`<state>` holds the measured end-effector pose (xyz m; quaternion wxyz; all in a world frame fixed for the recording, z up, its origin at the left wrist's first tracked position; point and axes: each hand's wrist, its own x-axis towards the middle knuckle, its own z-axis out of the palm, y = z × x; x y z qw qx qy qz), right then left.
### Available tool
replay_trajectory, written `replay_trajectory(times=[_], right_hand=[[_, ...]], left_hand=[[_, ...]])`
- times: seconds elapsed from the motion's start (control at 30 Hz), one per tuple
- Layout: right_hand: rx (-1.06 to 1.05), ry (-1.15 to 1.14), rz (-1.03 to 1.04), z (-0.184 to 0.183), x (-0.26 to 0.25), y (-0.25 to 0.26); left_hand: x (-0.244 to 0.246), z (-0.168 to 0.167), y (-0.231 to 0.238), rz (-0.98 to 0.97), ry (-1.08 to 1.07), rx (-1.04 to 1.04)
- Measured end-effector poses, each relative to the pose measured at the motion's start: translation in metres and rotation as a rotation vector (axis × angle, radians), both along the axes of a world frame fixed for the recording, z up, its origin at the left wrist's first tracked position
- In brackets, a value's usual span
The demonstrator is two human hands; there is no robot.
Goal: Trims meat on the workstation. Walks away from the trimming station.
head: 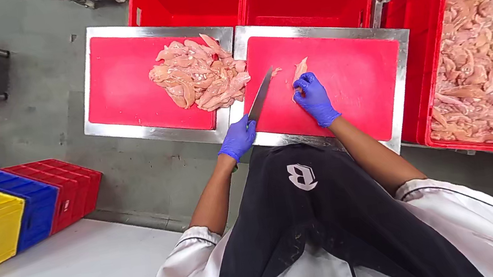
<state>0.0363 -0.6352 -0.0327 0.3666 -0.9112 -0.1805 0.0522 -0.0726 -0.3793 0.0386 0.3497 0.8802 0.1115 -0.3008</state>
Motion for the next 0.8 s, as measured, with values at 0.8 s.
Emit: replay_trajectory(times=[0.8], right_hand=[[-0.009,-0.119,0.007,0.005,-0.03,-0.027]], left_hand=[[-0.025,-0.019,0.036,0.21,-0.078,-0.143]])
